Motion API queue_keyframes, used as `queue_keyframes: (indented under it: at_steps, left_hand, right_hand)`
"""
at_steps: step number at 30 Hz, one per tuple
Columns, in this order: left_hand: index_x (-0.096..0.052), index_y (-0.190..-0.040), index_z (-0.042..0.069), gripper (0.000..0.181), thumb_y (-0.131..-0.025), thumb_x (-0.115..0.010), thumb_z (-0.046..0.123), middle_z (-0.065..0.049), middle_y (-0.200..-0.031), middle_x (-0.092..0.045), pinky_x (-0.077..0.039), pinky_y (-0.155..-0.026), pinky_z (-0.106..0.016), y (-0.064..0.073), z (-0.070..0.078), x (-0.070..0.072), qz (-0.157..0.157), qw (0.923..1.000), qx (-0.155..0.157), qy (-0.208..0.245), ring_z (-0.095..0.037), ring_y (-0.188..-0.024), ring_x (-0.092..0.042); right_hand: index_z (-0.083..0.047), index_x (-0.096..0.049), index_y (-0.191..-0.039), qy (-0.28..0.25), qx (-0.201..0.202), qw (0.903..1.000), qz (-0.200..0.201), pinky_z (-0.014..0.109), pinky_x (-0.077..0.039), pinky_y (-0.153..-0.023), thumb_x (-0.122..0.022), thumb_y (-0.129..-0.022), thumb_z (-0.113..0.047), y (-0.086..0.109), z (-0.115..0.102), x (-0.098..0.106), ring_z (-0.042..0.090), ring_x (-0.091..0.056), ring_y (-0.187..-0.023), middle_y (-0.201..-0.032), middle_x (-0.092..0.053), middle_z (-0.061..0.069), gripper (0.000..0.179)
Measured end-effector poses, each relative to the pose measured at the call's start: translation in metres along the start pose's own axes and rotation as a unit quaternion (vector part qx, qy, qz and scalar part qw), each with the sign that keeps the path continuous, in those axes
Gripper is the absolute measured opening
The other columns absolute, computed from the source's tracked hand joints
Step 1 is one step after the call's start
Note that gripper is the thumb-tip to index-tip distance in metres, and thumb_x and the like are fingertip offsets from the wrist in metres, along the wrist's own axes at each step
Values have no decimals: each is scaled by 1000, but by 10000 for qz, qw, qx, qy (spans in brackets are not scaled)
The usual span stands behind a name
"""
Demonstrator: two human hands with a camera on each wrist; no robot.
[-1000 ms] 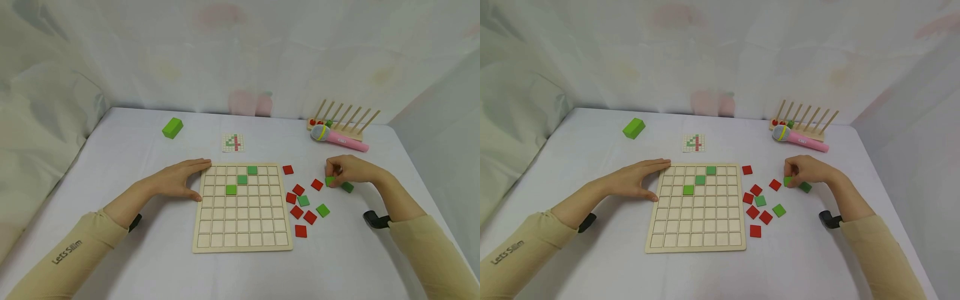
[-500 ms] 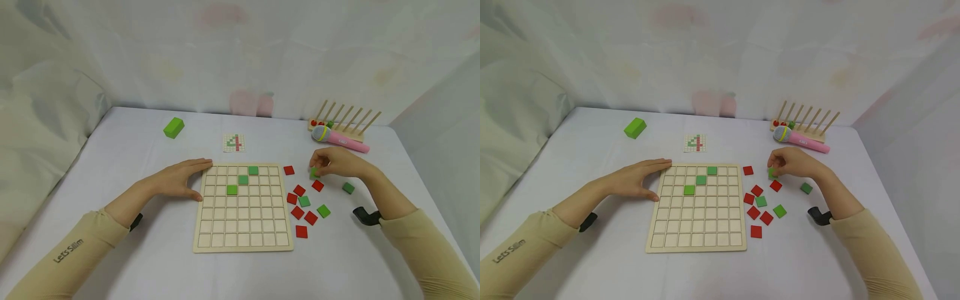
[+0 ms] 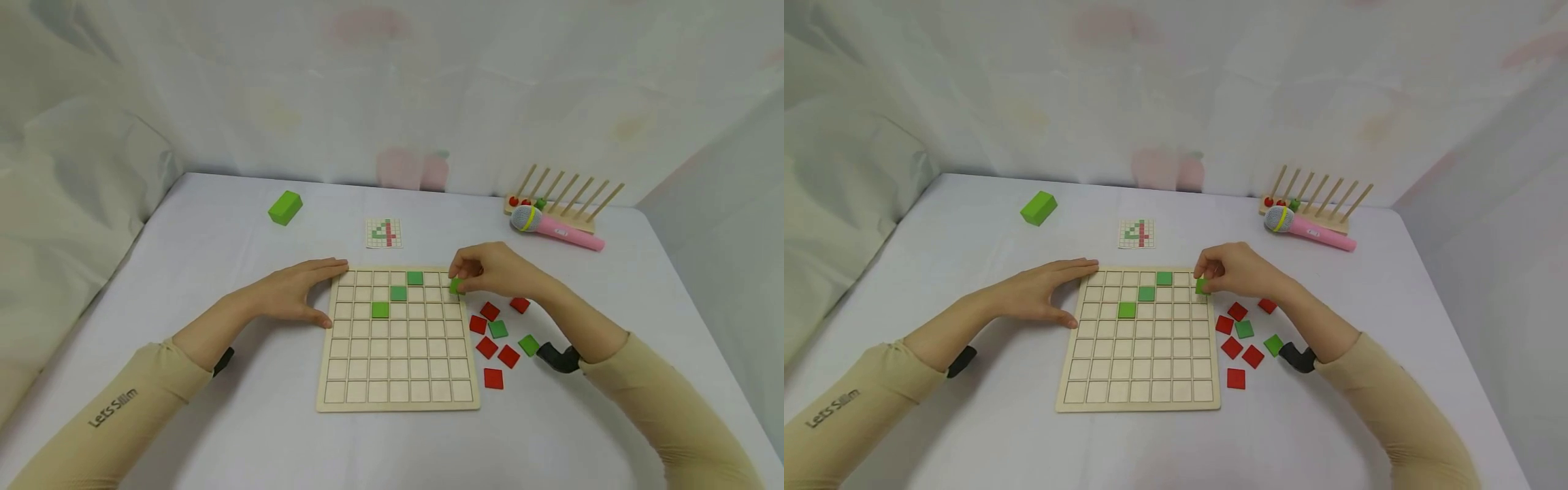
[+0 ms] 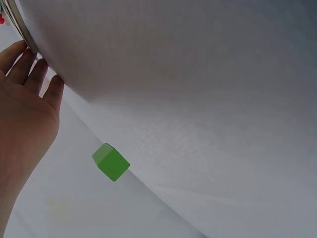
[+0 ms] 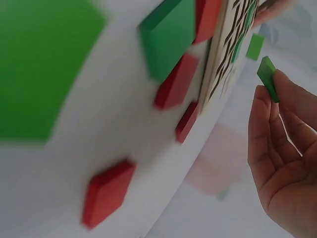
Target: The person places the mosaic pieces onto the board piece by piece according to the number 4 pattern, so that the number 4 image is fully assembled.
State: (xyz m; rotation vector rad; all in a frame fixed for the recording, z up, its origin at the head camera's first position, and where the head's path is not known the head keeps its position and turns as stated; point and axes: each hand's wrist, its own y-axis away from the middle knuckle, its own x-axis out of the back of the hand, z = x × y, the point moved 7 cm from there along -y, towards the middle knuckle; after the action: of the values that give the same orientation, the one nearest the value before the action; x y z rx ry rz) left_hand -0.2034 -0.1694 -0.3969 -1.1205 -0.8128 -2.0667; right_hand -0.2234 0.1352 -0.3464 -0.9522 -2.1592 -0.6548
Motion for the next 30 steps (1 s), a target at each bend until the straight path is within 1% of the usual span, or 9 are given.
queue_keyframes:
  at_steps: [5, 10, 21, 30]
  left_hand:
    - [-32, -156, 17, 107, -70, -84, 54, -6, -164, -30, -28, -124, -53, -1, 0, -1, 21, 10000, -39, 3, -31, -152, -29]
    - [-33, -155, 15, 106, -70, -84, 53, -7, -164, -30, -28, -123, -52, -1, 0, -1, 71, 9999, -103, -11, -32, -152, -29]
    - [-33, -155, 16, 105, -71, -84, 52, -7, -164, -30, -28, -123, -54, -2, 1, 0, 44, 10000, -32, 59, -32, -152, -29]
    - [-33, -155, 15, 104, -71, -83, 52, -7, -164, -30, -28, -123, -55, -1, 1, 0, 44, 9999, -60, 96, -32, -152, -29]
  right_hand:
    - [-17, -71, -96, -303, 245, 9992, -30, 24, -53, -75, -74, -87, -12, -13, -25, -9, 13, -61, -80, -85, -68, 0, 11]
    - [-15, -73, -98, -475, 415, 9979, -119, 25, -55, -78, -72, -88, -10, -23, -42, -19, 13, -63, -83, -88, -71, 1, 11]
    - [-14, -74, -101, -587, 624, 9958, -334, 23, -57, -79, -71, -88, -9, -40, -69, -42, 9, -66, -83, -91, -73, 0, 14]
    - [-15, -73, -100, -738, 895, 9925, -378, 21, -57, -78, -70, -89, -8, -52, -90, -48, 9, -65, -82, -89, -71, -1, 14]
